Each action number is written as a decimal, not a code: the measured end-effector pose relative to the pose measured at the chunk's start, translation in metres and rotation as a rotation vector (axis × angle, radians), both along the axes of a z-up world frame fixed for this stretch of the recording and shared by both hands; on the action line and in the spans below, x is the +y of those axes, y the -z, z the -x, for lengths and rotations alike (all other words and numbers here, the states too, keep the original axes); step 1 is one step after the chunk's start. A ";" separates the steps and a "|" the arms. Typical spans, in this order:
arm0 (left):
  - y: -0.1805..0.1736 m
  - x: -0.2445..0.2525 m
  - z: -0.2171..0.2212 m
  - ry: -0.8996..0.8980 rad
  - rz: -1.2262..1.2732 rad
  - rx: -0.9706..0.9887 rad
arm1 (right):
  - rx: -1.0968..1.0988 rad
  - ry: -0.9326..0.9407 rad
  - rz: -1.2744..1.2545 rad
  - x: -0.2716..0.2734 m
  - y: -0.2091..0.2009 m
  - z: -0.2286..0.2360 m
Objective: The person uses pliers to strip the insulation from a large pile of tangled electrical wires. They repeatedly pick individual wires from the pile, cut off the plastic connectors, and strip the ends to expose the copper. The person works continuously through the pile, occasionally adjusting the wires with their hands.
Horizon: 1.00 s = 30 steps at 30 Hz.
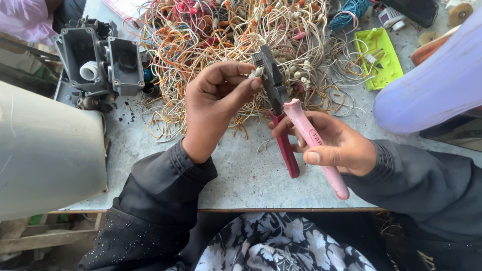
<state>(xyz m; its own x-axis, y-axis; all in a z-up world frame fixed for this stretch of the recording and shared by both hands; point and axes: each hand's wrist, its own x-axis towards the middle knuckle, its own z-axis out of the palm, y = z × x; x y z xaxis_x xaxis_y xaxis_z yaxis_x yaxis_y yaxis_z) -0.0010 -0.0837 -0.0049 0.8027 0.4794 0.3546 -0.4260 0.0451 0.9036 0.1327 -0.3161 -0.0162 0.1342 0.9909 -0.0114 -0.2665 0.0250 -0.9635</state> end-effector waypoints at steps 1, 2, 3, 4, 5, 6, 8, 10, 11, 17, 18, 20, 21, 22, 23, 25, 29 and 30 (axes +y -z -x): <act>0.000 0.000 0.000 -0.001 0.004 -0.005 | -0.019 0.011 0.006 -0.001 0.000 0.001; 0.001 0.000 0.000 0.001 0.007 -0.010 | -0.048 0.017 0.009 -0.001 0.000 0.002; 0.002 0.000 -0.001 0.003 0.010 -0.014 | -0.077 0.023 0.012 0.000 -0.001 0.003; 0.003 0.001 -0.001 -0.036 -0.011 -0.021 | -0.104 0.034 0.015 -0.001 -0.004 0.005; 0.004 0.004 -0.001 -0.076 -0.032 -0.028 | -0.147 0.016 0.008 0.000 -0.007 0.006; 0.005 0.006 -0.003 -0.101 -0.054 -0.036 | -0.190 0.011 0.001 0.000 -0.009 0.009; 0.007 0.013 -0.001 -0.174 -0.040 -0.002 | -0.265 -0.012 -0.017 -0.003 -0.014 0.012; 0.007 0.015 0.000 -0.179 0.128 -0.059 | -0.322 -0.041 -0.030 -0.005 -0.013 0.010; 0.005 0.017 0.002 -0.183 0.126 -0.074 | -0.281 -0.068 -0.075 -0.005 -0.012 0.010; 0.000 0.002 0.001 -0.217 -0.014 -0.092 | -0.159 -0.163 -0.063 -0.006 -0.009 0.016; 0.000 0.001 0.002 -0.222 -0.031 -0.094 | -0.112 -0.180 -0.050 -0.004 -0.007 0.016; -0.001 0.001 0.006 -0.288 0.003 -0.047 | 0.013 -0.163 0.023 -0.005 -0.007 0.013; 0.000 0.003 0.003 -0.274 0.014 -0.036 | 0.074 -0.163 0.060 -0.003 -0.008 0.011; -0.001 0.006 0.001 -0.282 0.024 -0.015 | 0.097 -0.151 0.057 0.001 -0.011 0.010; -0.003 0.012 0.001 -0.291 0.035 0.005 | 0.119 -0.138 0.056 0.002 -0.015 0.009; 0.002 0.015 0.003 -0.316 -0.031 0.050 | 0.070 -0.091 0.074 0.002 -0.014 0.010; -0.002 0.014 0.001 -0.174 -0.021 -0.031 | -0.078 -0.023 0.055 -0.001 -0.013 0.006; -0.003 0.014 0.002 -0.151 -0.015 -0.020 | -0.017 -0.048 0.016 -0.002 -0.010 0.005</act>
<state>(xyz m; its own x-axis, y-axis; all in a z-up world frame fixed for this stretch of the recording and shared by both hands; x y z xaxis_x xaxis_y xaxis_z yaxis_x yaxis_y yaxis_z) -0.0027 -0.0697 -0.0019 0.7145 0.5889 0.3777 -0.4445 -0.0348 0.8951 0.1273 -0.3185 -0.0063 0.0865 0.9959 -0.0253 -0.2510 -0.0028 -0.9680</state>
